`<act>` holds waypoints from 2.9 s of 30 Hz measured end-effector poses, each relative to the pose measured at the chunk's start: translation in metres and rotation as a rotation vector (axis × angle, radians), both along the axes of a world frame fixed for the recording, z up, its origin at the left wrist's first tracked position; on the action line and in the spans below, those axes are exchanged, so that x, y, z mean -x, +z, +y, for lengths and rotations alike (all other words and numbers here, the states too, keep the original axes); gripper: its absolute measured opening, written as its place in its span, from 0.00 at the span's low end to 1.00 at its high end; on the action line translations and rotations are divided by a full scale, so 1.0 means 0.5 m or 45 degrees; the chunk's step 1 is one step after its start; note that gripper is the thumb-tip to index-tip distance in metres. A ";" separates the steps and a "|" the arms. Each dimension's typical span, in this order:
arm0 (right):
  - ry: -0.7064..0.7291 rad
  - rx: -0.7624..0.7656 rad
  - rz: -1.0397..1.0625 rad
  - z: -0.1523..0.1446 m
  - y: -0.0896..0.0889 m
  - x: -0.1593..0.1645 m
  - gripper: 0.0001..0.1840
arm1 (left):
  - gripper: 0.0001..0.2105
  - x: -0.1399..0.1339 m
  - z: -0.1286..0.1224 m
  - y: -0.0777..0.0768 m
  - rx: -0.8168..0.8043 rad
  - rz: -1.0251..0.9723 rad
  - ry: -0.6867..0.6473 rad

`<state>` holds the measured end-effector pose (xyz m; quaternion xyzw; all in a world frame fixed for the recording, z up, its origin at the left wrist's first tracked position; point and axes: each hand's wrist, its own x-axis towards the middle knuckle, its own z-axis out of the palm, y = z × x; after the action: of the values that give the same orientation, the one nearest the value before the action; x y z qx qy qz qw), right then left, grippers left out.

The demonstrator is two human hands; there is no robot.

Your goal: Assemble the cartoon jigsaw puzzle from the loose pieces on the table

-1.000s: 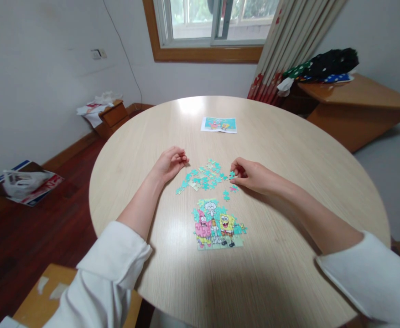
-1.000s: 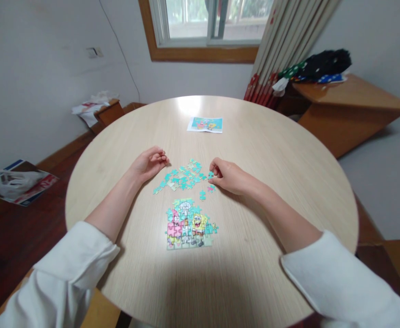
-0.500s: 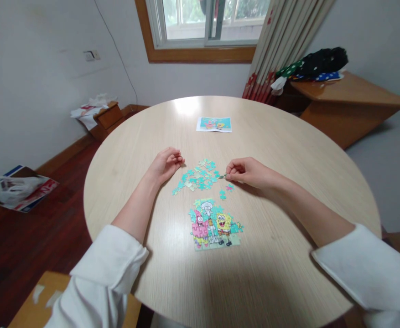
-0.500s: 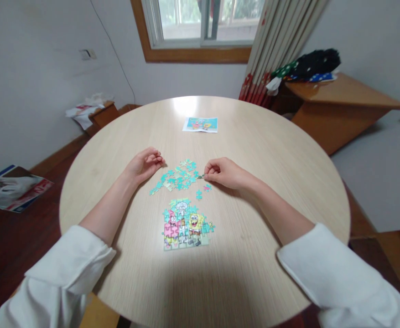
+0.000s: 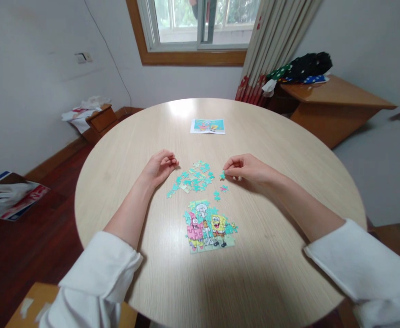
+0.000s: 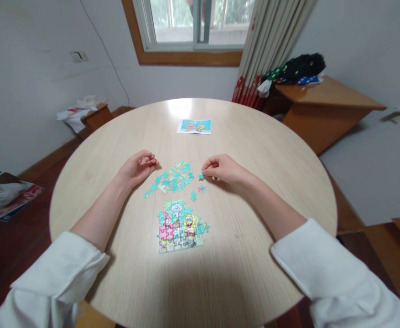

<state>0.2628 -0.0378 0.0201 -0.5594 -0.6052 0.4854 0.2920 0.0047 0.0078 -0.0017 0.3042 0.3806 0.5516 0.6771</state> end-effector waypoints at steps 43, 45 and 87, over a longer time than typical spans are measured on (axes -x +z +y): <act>0.181 -0.358 -0.505 0.023 -0.030 -0.005 0.03 | 0.06 0.002 0.005 -0.007 -0.007 -0.014 -0.008; 0.149 -0.355 -0.448 0.028 -0.037 -0.011 0.05 | 0.06 0.001 0.005 -0.006 -0.010 -0.018 -0.004; 0.233 -0.533 -1.005 0.132 -0.012 0.143 0.07 | 0.10 -0.006 0.018 -0.004 -0.119 -0.046 0.053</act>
<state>0.1912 0.0281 0.0139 -0.5746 -0.8022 0.1261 0.1017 0.0075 0.0165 -0.0036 0.3173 0.3484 0.5882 0.6572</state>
